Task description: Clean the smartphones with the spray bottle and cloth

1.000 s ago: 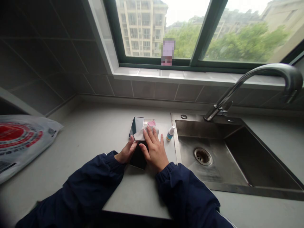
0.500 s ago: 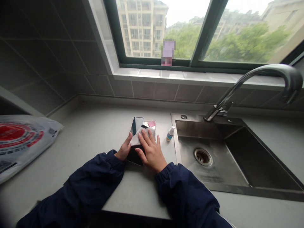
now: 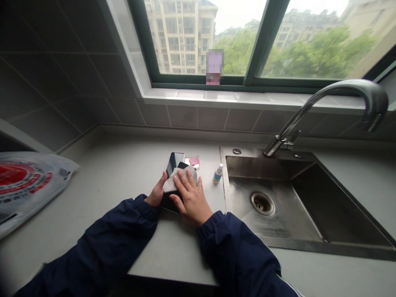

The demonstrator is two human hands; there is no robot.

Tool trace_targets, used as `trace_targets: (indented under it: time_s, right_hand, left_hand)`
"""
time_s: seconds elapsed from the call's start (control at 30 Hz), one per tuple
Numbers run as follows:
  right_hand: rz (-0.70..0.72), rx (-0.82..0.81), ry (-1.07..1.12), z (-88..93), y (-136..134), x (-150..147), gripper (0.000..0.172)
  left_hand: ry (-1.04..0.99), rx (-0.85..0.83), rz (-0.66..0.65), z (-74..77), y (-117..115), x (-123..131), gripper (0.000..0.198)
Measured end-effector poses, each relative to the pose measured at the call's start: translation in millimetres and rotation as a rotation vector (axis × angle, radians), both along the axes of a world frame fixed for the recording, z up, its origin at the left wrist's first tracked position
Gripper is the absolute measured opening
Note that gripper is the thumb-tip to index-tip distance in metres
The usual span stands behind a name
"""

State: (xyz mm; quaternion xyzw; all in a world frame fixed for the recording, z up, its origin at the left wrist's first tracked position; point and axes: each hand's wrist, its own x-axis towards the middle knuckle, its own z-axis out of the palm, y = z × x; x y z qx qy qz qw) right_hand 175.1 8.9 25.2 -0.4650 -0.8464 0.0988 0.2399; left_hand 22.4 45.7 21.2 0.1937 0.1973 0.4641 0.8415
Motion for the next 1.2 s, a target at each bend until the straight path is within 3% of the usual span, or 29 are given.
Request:
trace_targets:
  time_s: [0.47,0.73,0.83,1.0,1.2]
  right_hand:
    - [0.018,0.027,0.081,-4.6,2.4,1.3,0.053]
    - [0.255,0.18,0.027,-4.2,-13.7,-8.8,0.054]
    - [0.203,0.148,0.021,-3.3,-6.1,-4.6,0.051]
    - [-0.039,0.065,0.072,-5.6,12.4,6.4,0.053]
    - [-0.006,0.064,0.072,-6.0,8.4,2.7,0.056]
  left_hand:
    - [0.032,-0.031,-0.015,5.5,1.5,-3.1,0.07]
    - [0.019,-0.076,-0.159,4.8,2.5,-10.1,0.089]
    - [0.021,-0.064,-0.106,5.1,3.7,-8.4,0.082]
    - [-0.012,-0.03,-0.069,6.0,5.0,-5.0,0.069]
    - [-0.026,-0.009,-0.082,5.1,5.8,-6.4,0.068]
